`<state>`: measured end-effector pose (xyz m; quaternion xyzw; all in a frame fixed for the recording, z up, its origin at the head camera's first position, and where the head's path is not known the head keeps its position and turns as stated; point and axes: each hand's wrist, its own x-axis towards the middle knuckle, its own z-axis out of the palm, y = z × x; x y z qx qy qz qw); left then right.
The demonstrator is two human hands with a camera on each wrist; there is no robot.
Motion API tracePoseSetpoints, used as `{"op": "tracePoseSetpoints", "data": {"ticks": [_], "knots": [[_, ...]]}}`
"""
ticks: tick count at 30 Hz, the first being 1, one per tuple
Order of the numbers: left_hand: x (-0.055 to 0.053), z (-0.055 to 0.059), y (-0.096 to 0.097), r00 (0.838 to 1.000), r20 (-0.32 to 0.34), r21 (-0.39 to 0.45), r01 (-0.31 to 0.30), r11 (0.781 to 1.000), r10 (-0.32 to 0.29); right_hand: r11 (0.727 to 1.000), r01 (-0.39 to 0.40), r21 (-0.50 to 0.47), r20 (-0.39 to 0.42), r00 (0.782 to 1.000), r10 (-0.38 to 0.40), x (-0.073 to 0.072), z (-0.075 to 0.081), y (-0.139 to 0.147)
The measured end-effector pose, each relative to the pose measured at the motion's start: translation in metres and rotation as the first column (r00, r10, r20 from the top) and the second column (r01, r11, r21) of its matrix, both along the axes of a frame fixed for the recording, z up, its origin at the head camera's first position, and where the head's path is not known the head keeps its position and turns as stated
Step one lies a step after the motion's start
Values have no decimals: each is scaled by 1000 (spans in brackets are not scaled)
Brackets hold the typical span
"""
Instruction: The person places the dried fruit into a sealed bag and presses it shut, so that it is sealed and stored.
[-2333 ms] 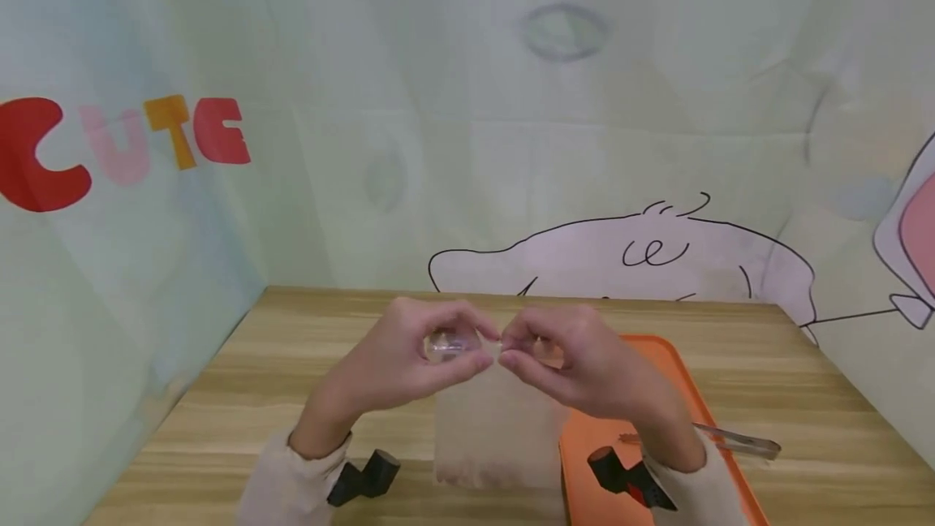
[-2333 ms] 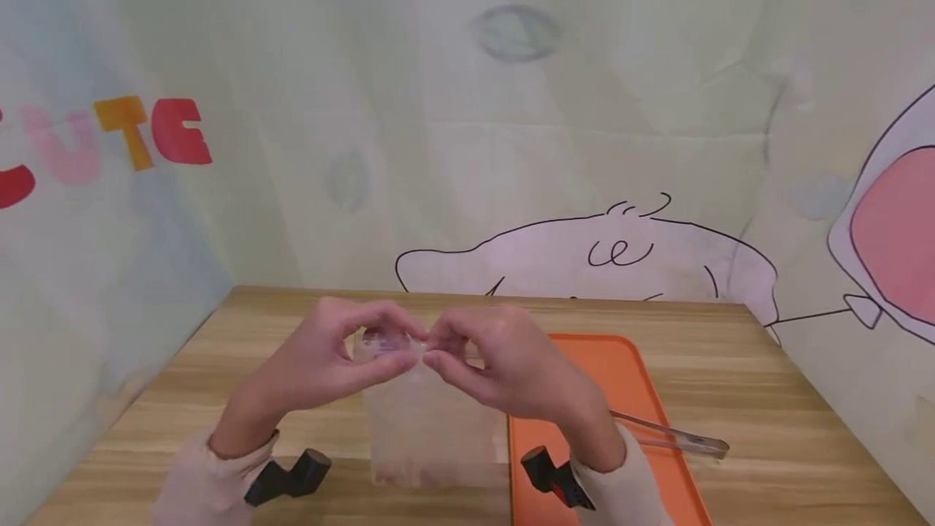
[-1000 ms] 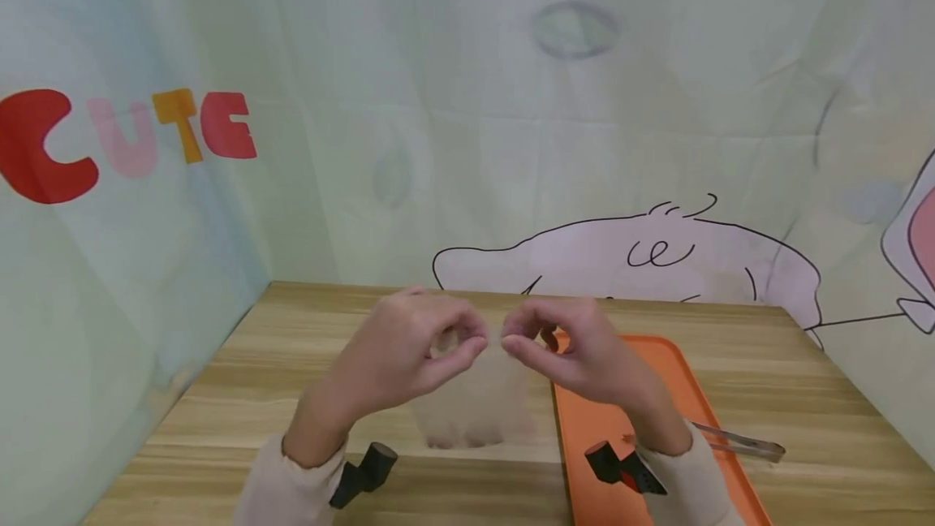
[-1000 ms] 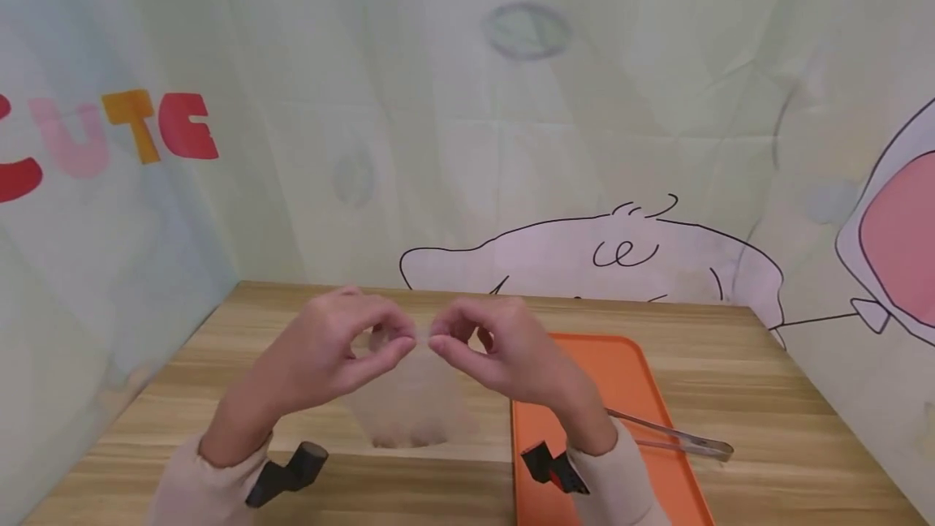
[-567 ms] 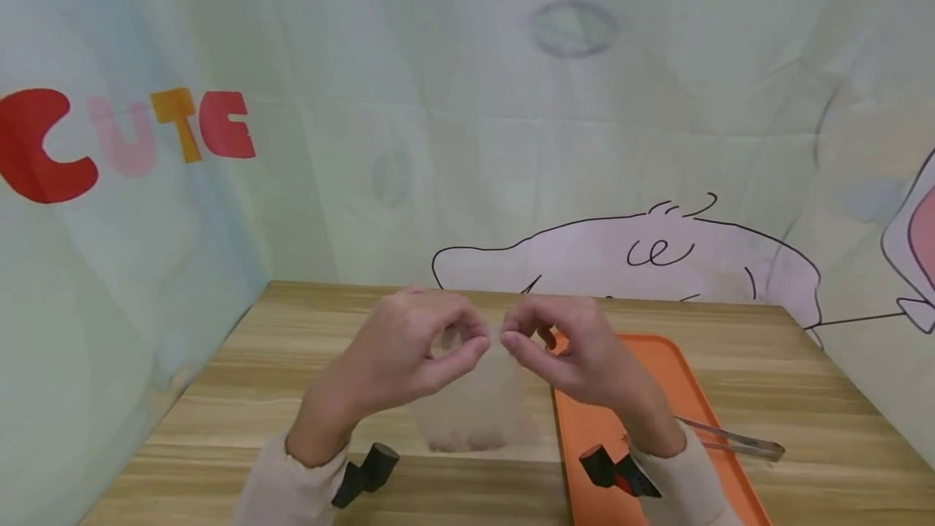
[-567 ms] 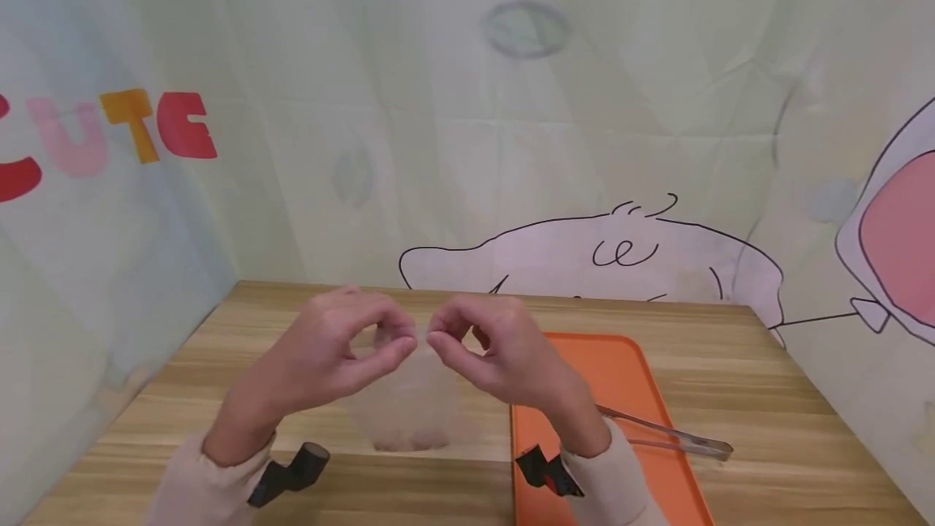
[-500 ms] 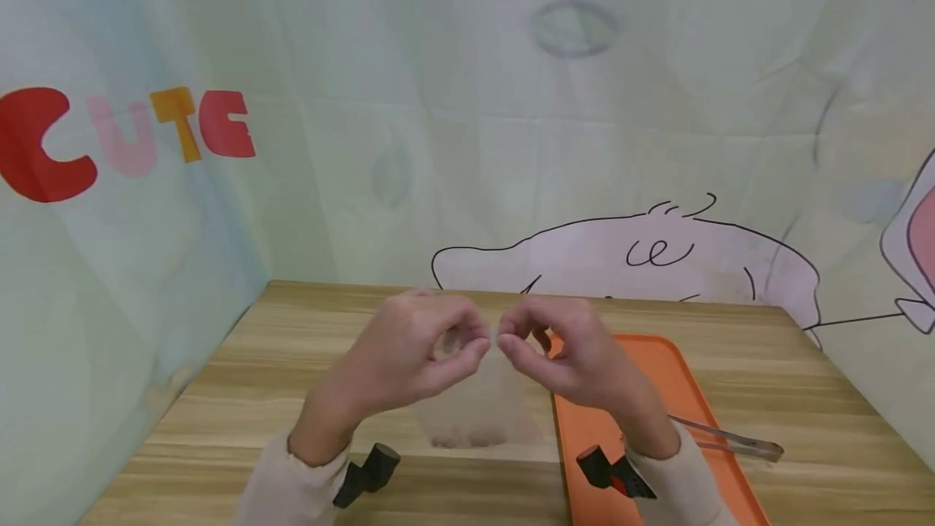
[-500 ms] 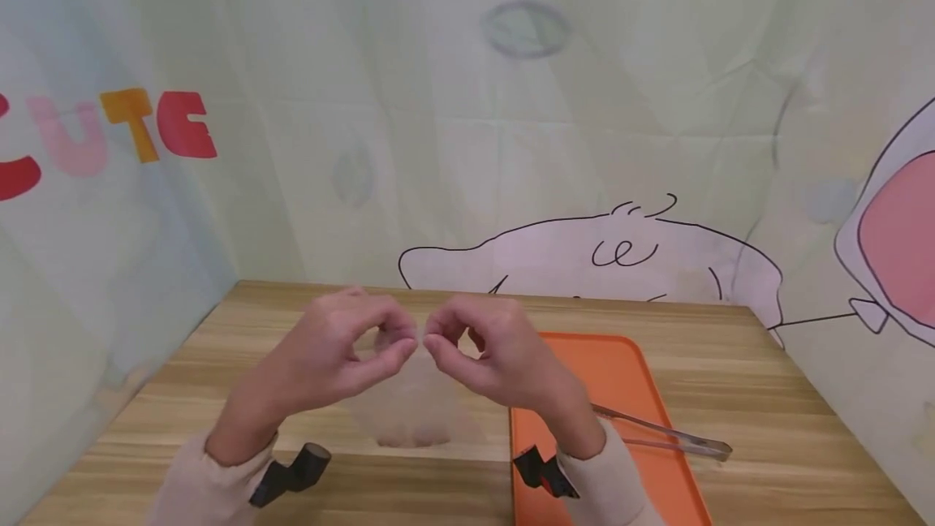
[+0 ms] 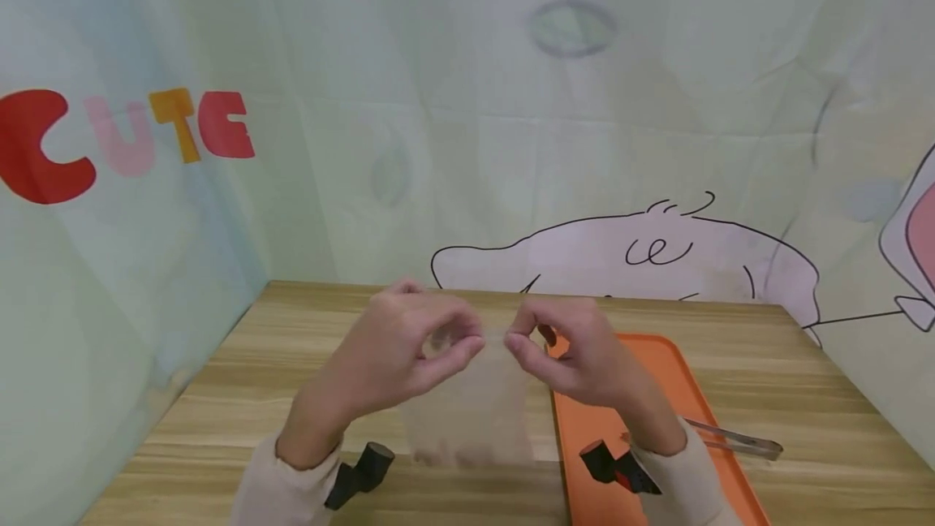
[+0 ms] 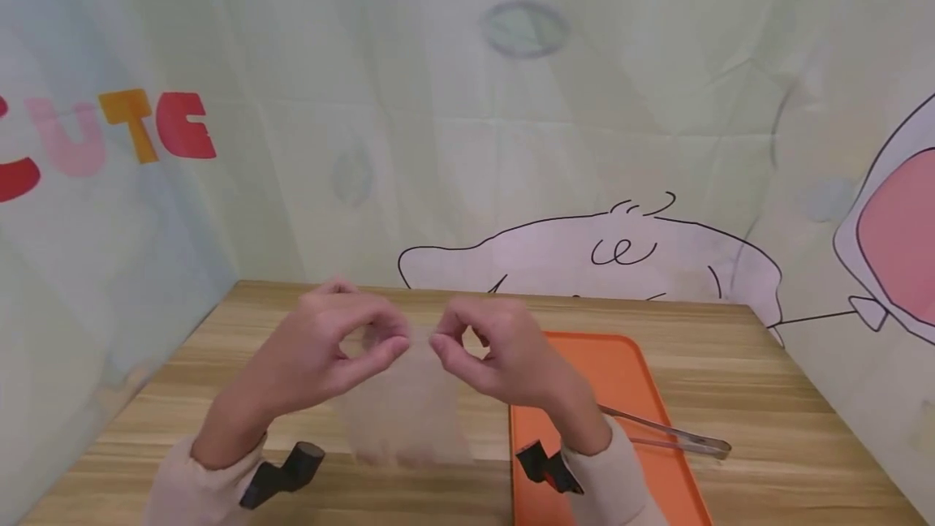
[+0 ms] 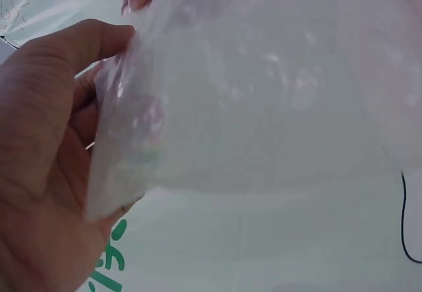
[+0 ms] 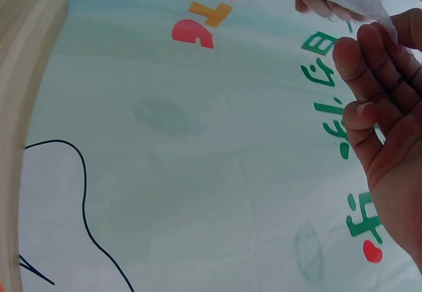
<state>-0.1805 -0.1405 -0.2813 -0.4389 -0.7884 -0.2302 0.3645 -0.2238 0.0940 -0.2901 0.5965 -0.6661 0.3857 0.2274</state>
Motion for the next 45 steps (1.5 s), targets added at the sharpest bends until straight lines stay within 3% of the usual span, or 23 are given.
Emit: {"op": "tracePoseSetpoints", "data": {"ticks": [6,12,21,25,27,30,33,35,36,41,45], "knots": [[2,5,-10,996,-91,64,-19,998,25,998,59,-13,78,995,-58,5,6,17],[2,11,-19,996,-89,108,13,994,-3,997,-9,-80,-44,999,5,-2,14,32],[3,18,-27,997,-75,129,34,991,-24,996,-31,-89,-30,999,28,-5,19,49],[3,17,-25,998,-61,116,20,993,-13,999,15,-37,24,1000,-14,-1,22,53],[3,16,-23,998,-56,104,11,995,-5,996,86,-17,15,996,-86,2,24,51],[4,15,-19,997,-73,75,11,997,-5,966,257,-28,-97,961,-259,10,26,40],[5,13,-13,995,-103,56,13,998,-7,912,403,-73,-247,879,-408,20,25,20],[7,12,-8,994,-111,49,15,999,-9,900,427,-85,-308,848,-431,25,22,6],[7,12,-6,995,-100,44,15,999,-11,907,413,-80,-315,853,-416,27,21,0],[9,9,1,997,-58,29,44,999,-42,953,298,-48,-242,922,-301,30,12,-16],[10,7,1,995,-22,16,98,995,-98,972,229,-47,-185,955,-233,28,9,-15]]}}
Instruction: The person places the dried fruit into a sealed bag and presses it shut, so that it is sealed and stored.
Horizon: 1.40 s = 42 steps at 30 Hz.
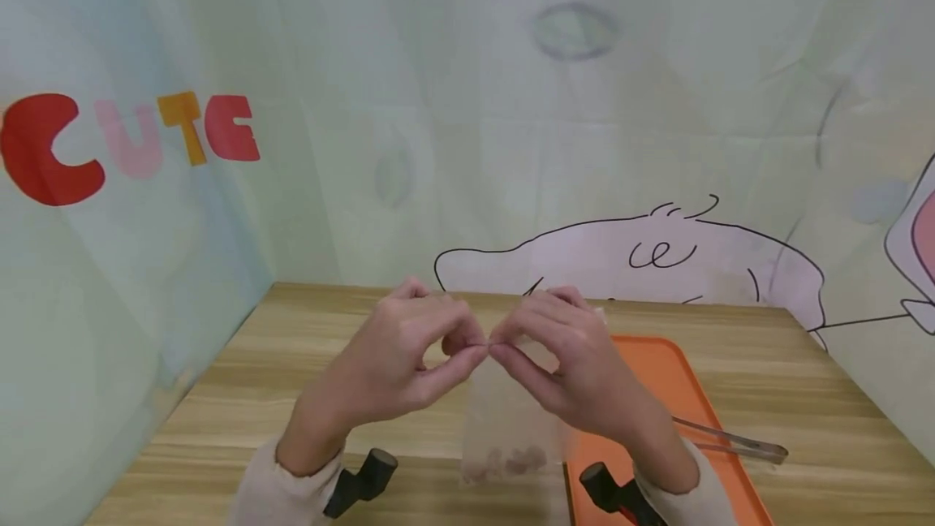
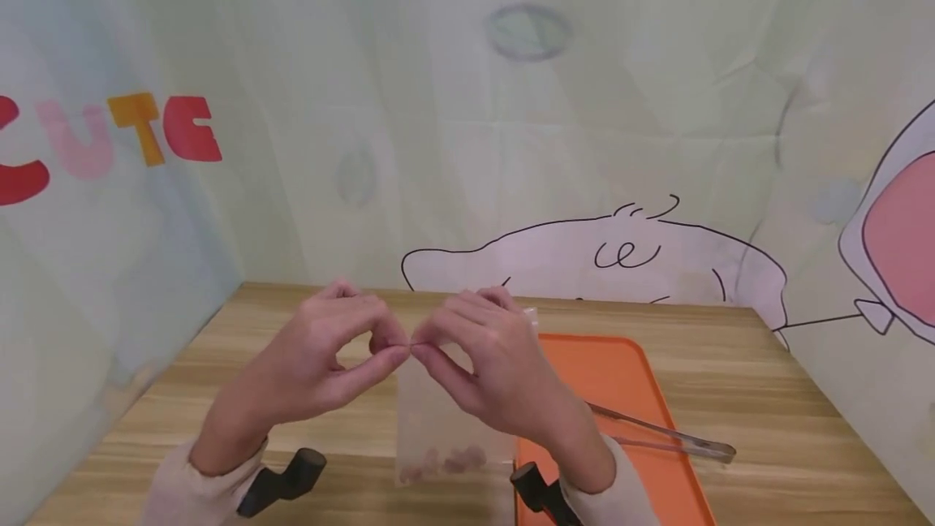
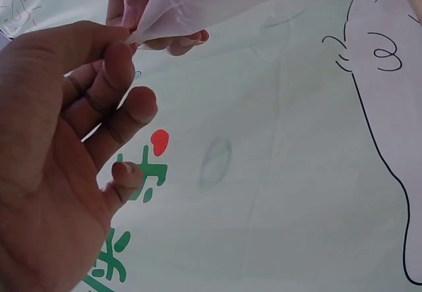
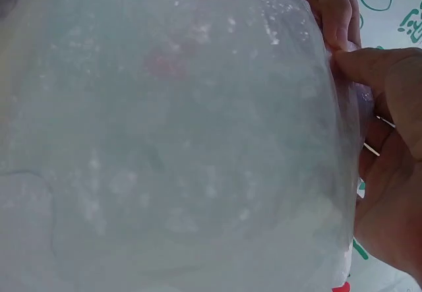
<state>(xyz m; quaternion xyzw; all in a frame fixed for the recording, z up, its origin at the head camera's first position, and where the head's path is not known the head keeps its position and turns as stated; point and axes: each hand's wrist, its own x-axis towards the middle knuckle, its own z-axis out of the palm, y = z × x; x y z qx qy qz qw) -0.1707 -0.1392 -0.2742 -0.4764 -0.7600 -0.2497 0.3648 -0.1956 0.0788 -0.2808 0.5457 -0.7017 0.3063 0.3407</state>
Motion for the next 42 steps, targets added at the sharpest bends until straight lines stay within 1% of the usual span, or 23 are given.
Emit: {"op": "tracePoseSetpoints", "data": {"ticks": [2,5,8,10,12,16,19,23,24,26,28,30,31,32,33,34,35,36,38,39,40,41,42], "knots": [[0,0,0,1000,-2,-17,24,1000,-24,999,-44,10,35,998,44,-3,1,3],[0,1,0,999,-21,-42,42,998,-43,994,-102,28,111,989,98,-9,3,11],[0,2,-2,997,-51,-48,59,997,-61,993,-114,32,182,977,106,-14,6,22],[0,3,-4,995,-64,-47,68,997,-71,994,-101,38,209,974,91,-16,8,29],[1,4,-7,994,-73,-47,73,996,-76,995,-92,46,206,975,80,-18,10,35],[2,5,-9,992,-102,-45,64,997,-69,996,-62,62,180,982,50,-23,15,45],[2,5,-11,991,-121,-34,56,998,-60,998,-37,45,178,984,29,-28,17,53],[0,3,-12,990,-130,-29,45,999,-48,1000,-20,12,183,983,17,-36,16,66],[0,3,-13,991,-123,-27,46,999,-49,1000,-14,6,182,983,13,-38,15,68],[-3,1,-15,994,-94,-30,55,998,-58,1000,-3,2,207,978,3,-39,14,70],[-7,-3,-21,998,-16,-39,67,997,-68,999,32,27,230,973,-38,-39,12,69],[-12,-7,-27,993,100,-62,76,995,-70,996,62,60,263,962,-75,-37,10,67],[-14,-9,-30,985,164,-82,73,994,-59,993,82,86,291,951,-103,-36,9,67],[-17,-11,-33,968,246,-104,73,992,-46,989,95,115,328,936,-129,-37,8,66],[-20,-13,-36,944,329,-127,72,989,-27,984,102,149,369,917,-151,-38,6,66],[-24,-16,-38,918,398,-152,68,986,-2,977,104,185,421,890,-174,-40,4,65],[-29,-19,-39,888,458,-177,60,982,28,969,102,224,469,860,-199,-43,2,64],[-35,-23,-41,857,512,-204,48,978,65,959,102,263,517,825,-229,-47,-1,62],[-50,-34,-43,800,583,-261,19,965,142,937,82,341,606,743,-285,-58,-11,57],[-58,-41,-44,784,595,-286,1,958,177,920,76,383,624,713,-319,-64,-17,53],[-67,-48,-46,774,597,-307,-19,951,209,906,72,418,634,691,-347,-71,-26,49],[-76,-57,-47,768,596,-323,-40,945,236,895,62,443,644,672,-365,-78,-34,44],[-84,-66,-48,761,595,-334,-58,941,259,884,60,463,646,660,-383,-85,-44,40]]}}
